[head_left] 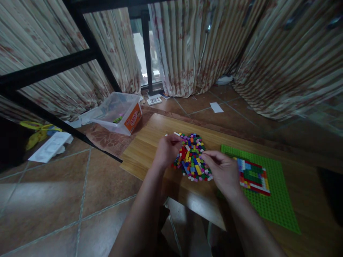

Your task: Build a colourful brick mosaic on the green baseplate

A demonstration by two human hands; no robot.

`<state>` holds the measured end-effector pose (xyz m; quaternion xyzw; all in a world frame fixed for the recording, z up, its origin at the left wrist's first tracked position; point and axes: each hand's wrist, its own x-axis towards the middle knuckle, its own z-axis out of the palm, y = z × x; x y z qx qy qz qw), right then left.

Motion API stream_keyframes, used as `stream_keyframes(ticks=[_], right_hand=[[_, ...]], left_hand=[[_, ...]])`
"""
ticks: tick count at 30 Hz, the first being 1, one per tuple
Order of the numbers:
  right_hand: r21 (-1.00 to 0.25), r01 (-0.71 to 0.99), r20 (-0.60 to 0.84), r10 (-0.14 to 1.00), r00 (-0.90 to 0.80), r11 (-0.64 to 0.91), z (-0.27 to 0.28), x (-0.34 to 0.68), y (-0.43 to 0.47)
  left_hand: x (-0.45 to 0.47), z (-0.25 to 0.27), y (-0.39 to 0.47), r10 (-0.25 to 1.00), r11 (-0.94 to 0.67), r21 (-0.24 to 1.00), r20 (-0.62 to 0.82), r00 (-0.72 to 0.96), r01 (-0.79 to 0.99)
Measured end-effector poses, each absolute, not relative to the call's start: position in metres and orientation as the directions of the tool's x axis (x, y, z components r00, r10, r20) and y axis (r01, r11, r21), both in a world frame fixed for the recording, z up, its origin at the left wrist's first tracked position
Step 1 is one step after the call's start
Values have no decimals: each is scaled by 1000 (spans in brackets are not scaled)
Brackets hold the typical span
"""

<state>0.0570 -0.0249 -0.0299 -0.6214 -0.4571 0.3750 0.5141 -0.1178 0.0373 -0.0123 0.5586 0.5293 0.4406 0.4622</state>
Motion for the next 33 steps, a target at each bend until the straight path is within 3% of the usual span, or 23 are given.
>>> stream_keyframes(ticks=[3, 8, 22, 27, 30, 33], right_hand=[[-903, 429, 139, 966, 219, 32, -34, 57, -25], [-794, 597, 238, 963, 124, 119, -34, 54, -23], [-777, 615, 309, 933, 186, 135, -22, 73, -28], [-802, 582, 304, 930, 206, 134, -18, 65, -33], [-795, 576, 295, 951, 92, 190, -19, 51, -38], [-760, 605, 284, 959, -19, 237, -20, 40, -40]], left_hand=[[-134, -17, 46, 998, -47, 866, 64, -19, 499], [-137, -19, 51, 997, -70, 746, 61, 38, 663], [-159, -7, 47, 985, -20, 805, -88, 152, 593], [-147, -4, 37, 945, -202, 739, -24, 325, 643], [-138, -6, 36, 904, -365, 648, 75, 420, 669], [-132, -11, 40, 900, -392, 585, 86, 426, 710]])
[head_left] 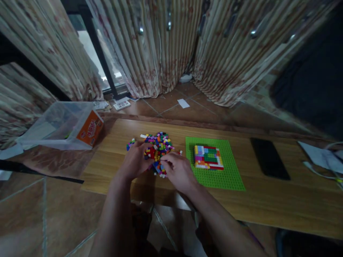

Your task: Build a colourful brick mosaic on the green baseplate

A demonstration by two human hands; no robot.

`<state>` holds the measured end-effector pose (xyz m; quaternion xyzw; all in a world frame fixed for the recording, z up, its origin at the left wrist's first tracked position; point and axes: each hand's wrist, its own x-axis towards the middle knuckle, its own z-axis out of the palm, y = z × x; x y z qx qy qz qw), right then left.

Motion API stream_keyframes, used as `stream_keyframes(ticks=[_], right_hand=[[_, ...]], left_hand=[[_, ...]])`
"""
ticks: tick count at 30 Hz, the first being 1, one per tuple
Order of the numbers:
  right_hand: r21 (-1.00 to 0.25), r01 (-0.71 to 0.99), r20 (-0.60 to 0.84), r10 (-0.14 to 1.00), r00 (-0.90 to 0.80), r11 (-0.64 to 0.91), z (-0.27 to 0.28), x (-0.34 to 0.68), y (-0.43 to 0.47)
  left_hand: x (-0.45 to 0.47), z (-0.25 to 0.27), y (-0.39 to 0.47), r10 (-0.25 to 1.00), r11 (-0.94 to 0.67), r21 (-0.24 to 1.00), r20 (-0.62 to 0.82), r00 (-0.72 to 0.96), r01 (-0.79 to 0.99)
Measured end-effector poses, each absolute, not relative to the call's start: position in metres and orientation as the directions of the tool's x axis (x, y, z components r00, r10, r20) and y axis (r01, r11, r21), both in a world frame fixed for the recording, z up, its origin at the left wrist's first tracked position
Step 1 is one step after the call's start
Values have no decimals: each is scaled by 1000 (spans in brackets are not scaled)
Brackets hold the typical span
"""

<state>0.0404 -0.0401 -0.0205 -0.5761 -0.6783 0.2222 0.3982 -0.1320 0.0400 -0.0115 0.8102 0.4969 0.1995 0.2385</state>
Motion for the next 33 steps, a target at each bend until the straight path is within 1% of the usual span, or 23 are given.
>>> stream_keyframes(ticks=[2, 5, 7, 10, 12, 15, 18, 20, 23, 25, 28, 30, 33], right_hand=[[-746, 618, 275, 960, -51, 246, -21, 38, -41], [-745, 622, 268, 962, -49, 239, -20, 41, -42], [-745, 625, 266, 963, -44, 234, -19, 45, -42], [-744, 627, 276, 961, -27, 231, -18, 52, -43], [-748, 622, 287, 958, -13, 233, -17, 56, -43], [-762, 606, 293, 956, 8, 228, -16, 61, -45], [-805, 557, 278, 959, 50, 204, -16, 64, -45], [-846, 507, 237, 968, 82, 165, -17, 65, -46], [-906, 416, 136, 983, 121, 74, -17, 65, -45], [-943, 330, 89, 984, 155, 33, -18, 64, -43], [-988, 152, 47, 976, 213, 14, -20, 64, -39], [-999, 34, 9, 974, 226, 1, -22, 64, -36], [-996, -78, -49, 973, 228, -32, -22, 65, -33]], left_hand=[[-130, -14, 43, 903, -387, 554, 64, 426, 737], [-131, -15, 45, 905, -382, 536, 52, 422, 753], [-133, -14, 45, 913, -368, 567, 70, 402, 737], [-135, -7, 43, 934, -297, 680, 59, 353, 671], [-135, -3, 41, 938, -238, 777, 29, 345, 583], [-129, 2, 35, 930, -147, 914, -3, 368, 379], [-120, 4, 30, 906, -47, 981, -37, 422, 188], [-113, 4, 27, 890, 15, 995, -61, 452, 103], [-102, 6, 22, 874, 75, 997, -83, 480, 36], [-96, 7, 19, 869, 85, 996, -78, 489, 7], [-89, 8, 16, 851, 77, 997, -51, 523, -27], [-86, 8, 14, 822, 68, 997, -33, 568, -42], [-83, 8, 12, 797, 75, 996, -26, 604, -57]])
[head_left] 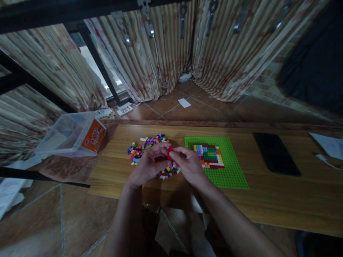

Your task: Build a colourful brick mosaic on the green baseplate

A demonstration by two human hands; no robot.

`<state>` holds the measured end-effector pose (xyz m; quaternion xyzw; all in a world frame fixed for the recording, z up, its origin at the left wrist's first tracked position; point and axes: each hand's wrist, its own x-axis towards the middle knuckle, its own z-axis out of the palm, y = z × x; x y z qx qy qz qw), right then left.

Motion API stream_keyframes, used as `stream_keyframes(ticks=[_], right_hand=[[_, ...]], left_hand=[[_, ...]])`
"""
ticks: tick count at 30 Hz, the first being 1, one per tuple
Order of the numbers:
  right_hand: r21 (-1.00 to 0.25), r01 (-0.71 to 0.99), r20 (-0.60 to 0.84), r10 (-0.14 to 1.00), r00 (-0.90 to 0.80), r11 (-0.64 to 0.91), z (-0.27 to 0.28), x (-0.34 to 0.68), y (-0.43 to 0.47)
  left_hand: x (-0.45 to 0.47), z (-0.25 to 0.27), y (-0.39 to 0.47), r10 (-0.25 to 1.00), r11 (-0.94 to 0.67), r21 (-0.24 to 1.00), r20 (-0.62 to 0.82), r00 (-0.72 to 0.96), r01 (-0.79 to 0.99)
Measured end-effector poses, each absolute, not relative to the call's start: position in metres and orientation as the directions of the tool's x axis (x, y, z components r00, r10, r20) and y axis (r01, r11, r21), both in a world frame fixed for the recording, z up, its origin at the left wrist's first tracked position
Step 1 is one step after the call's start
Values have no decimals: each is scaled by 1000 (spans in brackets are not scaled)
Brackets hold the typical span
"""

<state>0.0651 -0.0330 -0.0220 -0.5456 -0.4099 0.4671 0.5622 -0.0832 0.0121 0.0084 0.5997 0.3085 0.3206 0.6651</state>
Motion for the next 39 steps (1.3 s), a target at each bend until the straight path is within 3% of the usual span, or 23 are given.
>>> stream_keyframes(ticks=[9, 11, 13, 16, 19, 24, 29, 34, 39], right_hand=[[-948, -282, -194, 970, 150, -146, -13, 67, -33], [-978, -168, -151, 972, 182, -120, -19, 66, -31], [-996, 75, -39, 974, 223, -57, -25, 64, -30], [-903, 425, 150, 972, 180, 60, -31, 61, -29], [-853, 511, 188, 975, 118, 103, -33, 56, -28], [-865, 493, 190, 970, 152, 92, -31, 52, -27], [-864, 483, 245, 957, 156, 142, -24, 53, -32], [-974, 215, 120, 966, 229, 70, -23, 54, -35], [-999, -32, -27, 973, 229, -21, -25, 64, -33]], left_hand=[[-85, 9, 13, 859, 174, 978, -93, 503, -118], [-90, 10, 15, 906, 190, 972, -120, 406, -136], [-96, 10, 19, 942, 189, 974, -143, 304, -127], [-104, 5, 25, 957, 187, 981, -170, 237, -54], [-109, -5, 30, 963, 144, 986, -158, 218, 79], [-110, -14, 32, 971, 57, 966, -113, 211, 254], [-111, -9, 31, 966, 42, 978, -92, 241, 203], [-100, 2, 22, 909, 160, 987, -155, 386, 19], [-80, 1, 14, 877, 99, 995, -73, 475, -31]])
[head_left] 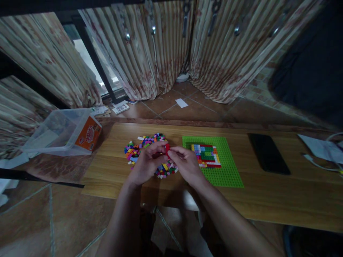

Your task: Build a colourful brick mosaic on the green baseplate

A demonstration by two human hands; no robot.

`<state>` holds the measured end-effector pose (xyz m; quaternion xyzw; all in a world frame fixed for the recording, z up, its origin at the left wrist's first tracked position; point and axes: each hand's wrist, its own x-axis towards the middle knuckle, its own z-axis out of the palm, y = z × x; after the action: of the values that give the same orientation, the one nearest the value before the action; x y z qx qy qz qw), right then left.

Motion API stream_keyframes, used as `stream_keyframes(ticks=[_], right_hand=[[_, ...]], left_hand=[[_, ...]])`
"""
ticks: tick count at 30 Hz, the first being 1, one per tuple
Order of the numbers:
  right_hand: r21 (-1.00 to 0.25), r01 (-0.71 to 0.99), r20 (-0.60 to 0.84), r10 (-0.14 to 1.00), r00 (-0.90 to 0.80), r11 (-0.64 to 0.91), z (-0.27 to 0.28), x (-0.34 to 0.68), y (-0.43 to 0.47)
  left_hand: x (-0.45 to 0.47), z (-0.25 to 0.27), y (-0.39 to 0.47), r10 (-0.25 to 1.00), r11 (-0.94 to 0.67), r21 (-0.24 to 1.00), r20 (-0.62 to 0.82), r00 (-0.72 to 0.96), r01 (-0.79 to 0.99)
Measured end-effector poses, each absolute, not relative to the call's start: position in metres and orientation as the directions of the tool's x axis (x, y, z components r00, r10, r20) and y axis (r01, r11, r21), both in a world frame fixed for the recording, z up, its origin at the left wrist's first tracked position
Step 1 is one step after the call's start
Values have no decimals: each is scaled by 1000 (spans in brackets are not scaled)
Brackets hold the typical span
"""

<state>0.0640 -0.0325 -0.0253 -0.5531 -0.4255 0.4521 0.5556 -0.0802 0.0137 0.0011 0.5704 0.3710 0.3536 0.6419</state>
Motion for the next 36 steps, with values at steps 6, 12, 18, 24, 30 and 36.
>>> stream_keyframes(ticks=[6, 12, 18, 24, 30, 36], right_hand=[[-999, -40, -43, 962, 269, -34, -26, 81, -36], [-976, 216, 101, 942, 321, 31, -15, 116, -44], [-803, 595, 321, 811, 489, -41, 0, 203, -65], [-752, 621, 187, 833, 521, -219, -13, 232, -77], [-686, 700, 175, 889, 424, -198, -15, 218, -80], [-565, 825, 229, 963, 145, 10, -20, 203, -80]], left_hand=[[-59, -4, 9, 856, 52, 998, -31, 516, -26], [-48, -8, 10, 883, 21, 998, -48, 466, 62], [-41, -14, 6, 873, -2, 994, -49, 485, 106], [-27, -18, -1, 825, -85, 981, -30, 564, 176], [-11, -23, -3, 843, -190, 944, 15, 538, 271], [-3, -23, -7, 857, -310, 873, 86, 508, 376]])
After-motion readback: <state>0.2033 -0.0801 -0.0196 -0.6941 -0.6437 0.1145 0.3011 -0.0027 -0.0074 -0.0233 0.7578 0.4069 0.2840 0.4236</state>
